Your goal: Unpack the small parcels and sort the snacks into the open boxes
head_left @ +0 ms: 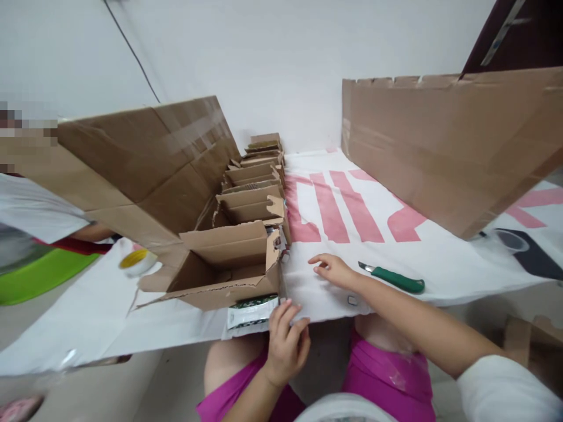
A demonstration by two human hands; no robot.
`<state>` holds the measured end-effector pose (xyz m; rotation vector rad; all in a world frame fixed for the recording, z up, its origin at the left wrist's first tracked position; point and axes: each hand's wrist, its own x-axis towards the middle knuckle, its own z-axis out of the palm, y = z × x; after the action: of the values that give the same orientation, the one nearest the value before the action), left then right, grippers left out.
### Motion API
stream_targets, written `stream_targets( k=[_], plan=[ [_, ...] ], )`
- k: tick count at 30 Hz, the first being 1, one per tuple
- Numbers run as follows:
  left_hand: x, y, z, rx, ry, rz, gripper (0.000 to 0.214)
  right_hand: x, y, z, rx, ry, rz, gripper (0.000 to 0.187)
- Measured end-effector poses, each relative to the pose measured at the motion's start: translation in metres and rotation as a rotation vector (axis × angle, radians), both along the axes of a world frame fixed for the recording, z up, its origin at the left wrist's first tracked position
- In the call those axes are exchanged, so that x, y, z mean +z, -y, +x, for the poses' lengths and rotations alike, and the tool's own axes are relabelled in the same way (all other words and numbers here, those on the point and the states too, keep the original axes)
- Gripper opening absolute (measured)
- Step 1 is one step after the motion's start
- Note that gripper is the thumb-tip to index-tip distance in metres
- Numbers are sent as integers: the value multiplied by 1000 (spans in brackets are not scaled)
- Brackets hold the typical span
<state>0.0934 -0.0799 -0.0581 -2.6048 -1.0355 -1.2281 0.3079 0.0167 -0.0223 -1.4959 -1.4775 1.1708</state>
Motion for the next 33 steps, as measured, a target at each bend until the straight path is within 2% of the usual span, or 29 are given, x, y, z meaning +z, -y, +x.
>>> stream_targets(
  k=[4, 9, 12, 17, 20, 23, 25, 26, 28, 29, 31, 33],
  plan=[
    [-1, 8, 4, -87, -13, -61, 29, -7, -30, -43, 75, -78, -115, 30],
    [-10, 14, -7, -80, -13, -117, 30, -16, -53, -70, 132, -88, -171, 22],
    [-13, 14, -11, -81, -9, -132, 31, -19, -55, -72, 155, -67, -186, 23],
    [-11, 12, -9, -120, 21, -143, 32, -18, -48, -59, 167, -47, -158, 21],
    [-6, 11, -5, -169, 91, -247, 28, -11, -39, -49, 165, -30, -91, 23],
    [0, 8, 2, -196, 257, -520, 16, 2, -18, -33, 174, -3, 9, 26],
    [7, 4, 9, -170, 473, -802, 13, 14, 6, -19, 223, 33, 131, 29],
    [11, 1, 12, -153, 609, -965, 19, 21, 20, -10, 267, 68, 219, 31],
    [21, -5, 20, -129, 888, -1272, 33, 33, 48, 6, 409, 236, 480, 39],
    [26, -8, 24, -131, 999, -1401, 38, 38, 61, 13, 478, 333, 564, 41],
    [35, -12, 31, -164, 1123, -1595, 43, 44, 82, 24, 602, 534, 641, 43],
    [39, -14, 37, -194, 1154, -1729, 45, 46, 97, 29, 685, 685, 657, 43]
  ],
)
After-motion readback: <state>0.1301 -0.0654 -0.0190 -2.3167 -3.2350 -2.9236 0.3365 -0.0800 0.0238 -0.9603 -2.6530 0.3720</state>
